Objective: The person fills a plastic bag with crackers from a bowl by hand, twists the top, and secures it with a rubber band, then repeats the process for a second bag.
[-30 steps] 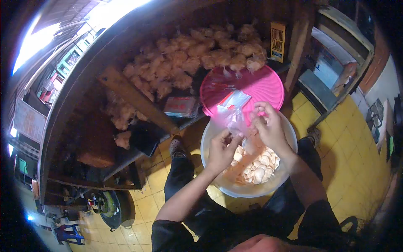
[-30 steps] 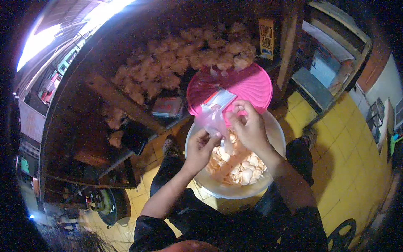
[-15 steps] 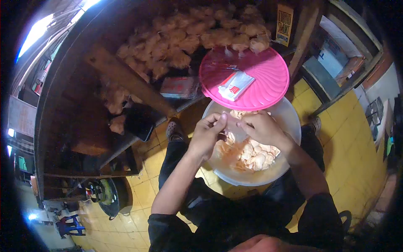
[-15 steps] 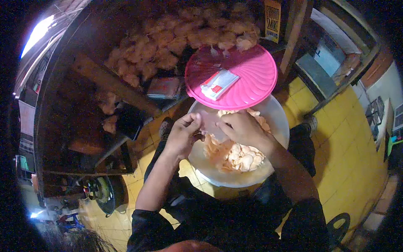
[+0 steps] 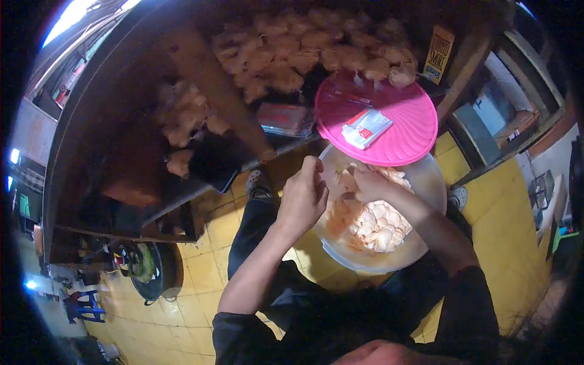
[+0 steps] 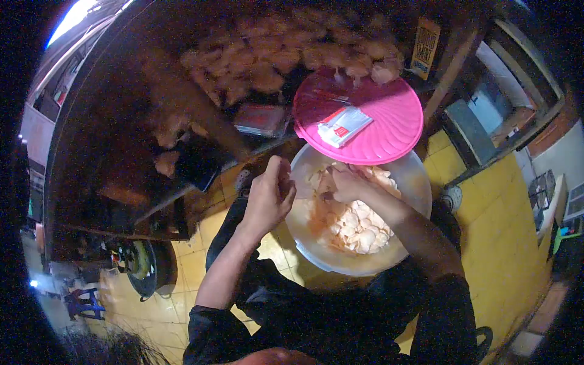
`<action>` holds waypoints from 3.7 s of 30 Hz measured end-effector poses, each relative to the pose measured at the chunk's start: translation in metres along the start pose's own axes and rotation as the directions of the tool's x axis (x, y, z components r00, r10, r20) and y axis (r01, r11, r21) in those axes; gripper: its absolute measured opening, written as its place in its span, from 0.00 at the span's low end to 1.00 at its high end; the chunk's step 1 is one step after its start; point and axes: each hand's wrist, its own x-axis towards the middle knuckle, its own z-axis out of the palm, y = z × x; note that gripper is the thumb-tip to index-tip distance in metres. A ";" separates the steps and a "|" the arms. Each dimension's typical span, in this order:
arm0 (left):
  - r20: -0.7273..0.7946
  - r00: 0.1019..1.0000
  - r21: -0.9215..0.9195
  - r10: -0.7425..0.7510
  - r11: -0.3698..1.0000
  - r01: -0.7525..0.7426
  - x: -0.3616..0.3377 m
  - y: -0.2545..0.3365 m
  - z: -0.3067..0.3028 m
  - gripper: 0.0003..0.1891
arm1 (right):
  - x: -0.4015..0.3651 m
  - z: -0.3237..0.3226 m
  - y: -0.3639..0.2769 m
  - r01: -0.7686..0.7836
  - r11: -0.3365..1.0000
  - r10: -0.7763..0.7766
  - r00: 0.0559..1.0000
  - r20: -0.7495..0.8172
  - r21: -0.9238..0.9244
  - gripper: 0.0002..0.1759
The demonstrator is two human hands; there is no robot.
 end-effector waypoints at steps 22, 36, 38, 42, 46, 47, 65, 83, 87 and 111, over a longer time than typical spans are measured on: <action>0.060 0.962 0.222 0.265 0.937 -0.271 0.023 -0.014 0.031 0.13 | -0.087 -0.062 -0.039 0.452 0.862 -0.365 0.868 -0.335 0.231 0.16; 0.230 0.914 -0.224 0.334 0.932 -0.284 0.009 0.009 0.070 0.32 | -0.104 -0.064 -0.038 0.040 0.650 0.139 0.975 -0.171 0.759 0.19; 0.219 0.881 -0.140 0.418 0.908 -0.396 0.007 0.015 0.071 0.35 | -0.103 -0.055 -0.036 0.175 0.753 0.142 0.899 -0.415 0.635 0.15; 0.295 0.916 -0.218 0.273 0.952 -0.214 0.005 0.022 0.075 0.35 | -0.106 -0.061 -0.043 -0.031 0.879 0.244 0.886 -0.393 0.476 0.17; 0.159 0.918 -0.099 0.364 0.931 -0.352 0.009 0.012 0.078 0.28 | -0.097 -0.055 -0.024 0.059 0.633 0.160 0.965 -0.206 0.772 0.23; 0.166 0.953 -0.139 0.253 0.963 -0.232 0.009 0.012 0.079 0.25 | -0.097 -0.055 -0.022 -0.027 0.337 0.122 0.992 -0.015 0.941 0.26; 0.213 0.970 -0.441 -0.118 0.874 0.203 0.013 0.018 0.077 0.13 | -0.097 -0.054 -0.032 0.283 0.942 -0.173 0.870 -0.461 0.179 0.08; 0.182 0.977 -0.539 -0.106 0.821 0.190 0.016 0.015 0.074 0.14 | -0.099 -0.062 -0.035 0.133 0.987 -0.075 0.883 -0.463 0.093 0.06; 0.246 0.969 -0.419 -0.020 0.899 0.125 0.016 0.008 0.079 0.13 | -0.106 -0.071 -0.056 0.112 0.966 -0.026 0.938 -0.346 0.232 0.11; 0.194 0.981 -0.563 0.020 0.821 0.094 0.014 0.006 0.086 0.29 | -0.083 -0.051 -0.047 0.126 0.769 0.302 0.793 -0.529 0.627 0.11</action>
